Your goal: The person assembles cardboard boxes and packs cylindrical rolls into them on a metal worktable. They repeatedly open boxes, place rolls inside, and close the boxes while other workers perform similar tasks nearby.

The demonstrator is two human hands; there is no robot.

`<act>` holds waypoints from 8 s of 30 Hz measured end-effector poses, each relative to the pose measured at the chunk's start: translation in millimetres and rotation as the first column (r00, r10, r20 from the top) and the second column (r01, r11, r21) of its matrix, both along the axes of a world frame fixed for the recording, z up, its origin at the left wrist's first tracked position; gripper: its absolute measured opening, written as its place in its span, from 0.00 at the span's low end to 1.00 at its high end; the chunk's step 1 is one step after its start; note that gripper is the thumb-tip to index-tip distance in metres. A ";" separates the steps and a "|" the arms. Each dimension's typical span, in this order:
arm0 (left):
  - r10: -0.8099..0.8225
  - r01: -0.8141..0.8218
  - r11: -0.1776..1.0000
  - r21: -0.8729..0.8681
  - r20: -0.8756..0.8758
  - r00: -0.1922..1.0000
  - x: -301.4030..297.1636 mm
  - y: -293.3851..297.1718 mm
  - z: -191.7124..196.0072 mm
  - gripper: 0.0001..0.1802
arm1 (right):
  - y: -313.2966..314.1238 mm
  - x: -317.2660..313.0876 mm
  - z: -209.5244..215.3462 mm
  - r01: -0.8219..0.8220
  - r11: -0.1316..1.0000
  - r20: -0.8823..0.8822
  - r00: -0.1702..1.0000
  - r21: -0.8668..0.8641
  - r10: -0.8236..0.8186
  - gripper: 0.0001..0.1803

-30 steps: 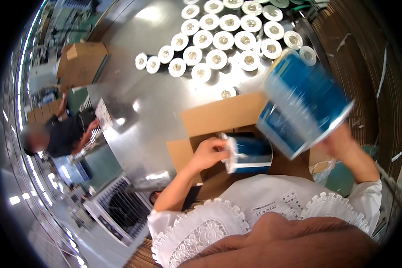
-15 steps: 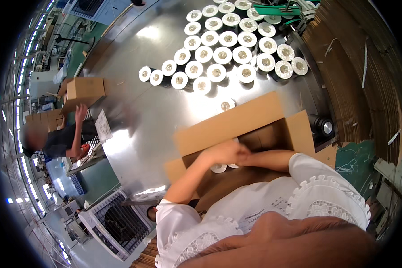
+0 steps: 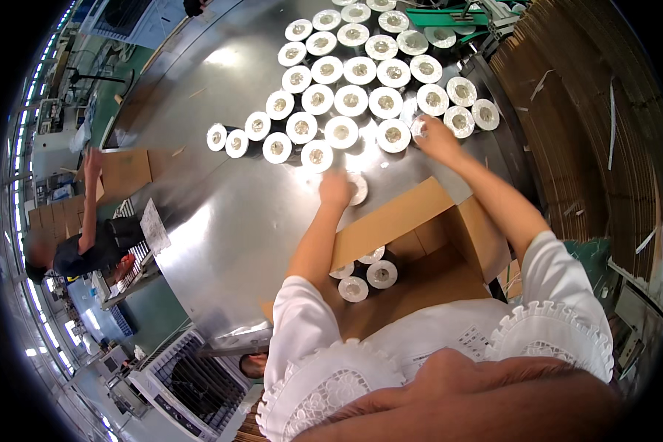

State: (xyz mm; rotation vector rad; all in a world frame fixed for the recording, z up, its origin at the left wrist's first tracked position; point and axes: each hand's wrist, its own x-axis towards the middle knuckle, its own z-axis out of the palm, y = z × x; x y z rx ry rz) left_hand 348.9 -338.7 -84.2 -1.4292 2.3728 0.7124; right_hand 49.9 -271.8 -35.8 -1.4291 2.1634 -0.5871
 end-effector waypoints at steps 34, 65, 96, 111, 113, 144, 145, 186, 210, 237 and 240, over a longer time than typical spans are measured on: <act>-0.091 0.109 0.854 0.508 -0.061 0.994 -17.2 172.0 175.1 0.27 | 59.1 -8.9 266.1 -0.751 0.466 -0.394 0.649 -0.468 0.651 0.31; -0.500 0.497 0.819 -0.288 0.070 0.863 -149.6 -39.1 14.1 0.25 | 64.9 -155.0 -99.8 0.284 0.921 -0.086 0.959 0.268 -0.271 0.57; -0.474 0.497 0.862 -0.099 0.188 0.860 176.4 182.7 152.1 0.10 | 148.6 264.5 82.4 -0.842 0.467 0.296 0.534 0.270 0.792 0.35; -0.083 0.054 0.968 -0.245 -0.111 0.990 43.9 -54.9 114.9 0.34 | 14.1 -2.5 75.1 -0.302 0.921 -0.242 0.939 -0.247 0.243 0.25; -0.122 0.151 0.947 -0.282 0.119 0.985 25.3 -77.4 67.3 0.36 | 4.5 -32.0 52.2 -0.282 0.947 -0.363 0.876 0.152 0.319 0.34; 0.051 0.121 0.948 0.295 -0.514 0.856 54.8 158.1 263.3 0.20 | 150.0 -53.6 186.4 0.129 0.964 0.473 0.881 -0.233 -0.004 0.37; -0.135 0.184 0.980 0.069 -0.443 0.886 45.9 168.3 249.4 0.21 | 154.8 -45.3 199.2 0.098 0.959 0.461 0.887 -0.264 0.036 0.37; -0.210 0.253 0.960 0.117 -0.291 0.933 -54.0 188.1 11.0 0.18 | 219.9 14.2 259.0 -0.375 0.840 0.039 0.905 -0.393 0.423 0.30; -0.017 0.269 0.914 0.304 -0.633 0.774 -11.9 121.5 234.7 0.16 | 193.2 138.2 59.4 -0.661 0.407 -0.230 0.342 0.631 0.911 0.32; -0.238 0.247 0.968 0.041 -0.156 0.959 -127.3 -79.6 109.5 0.26 | 72.3 -134.6 -33.3 -0.219 0.925 -0.008 0.972 0.309 0.233 0.35; 0.121 -0.095 0.993 0.075 -0.615 0.779 -32.5 -64.8 180.9 0.15 | 91.7 -128.4 16.5 -0.114 0.978 0.016 0.993 0.173 0.113 0.39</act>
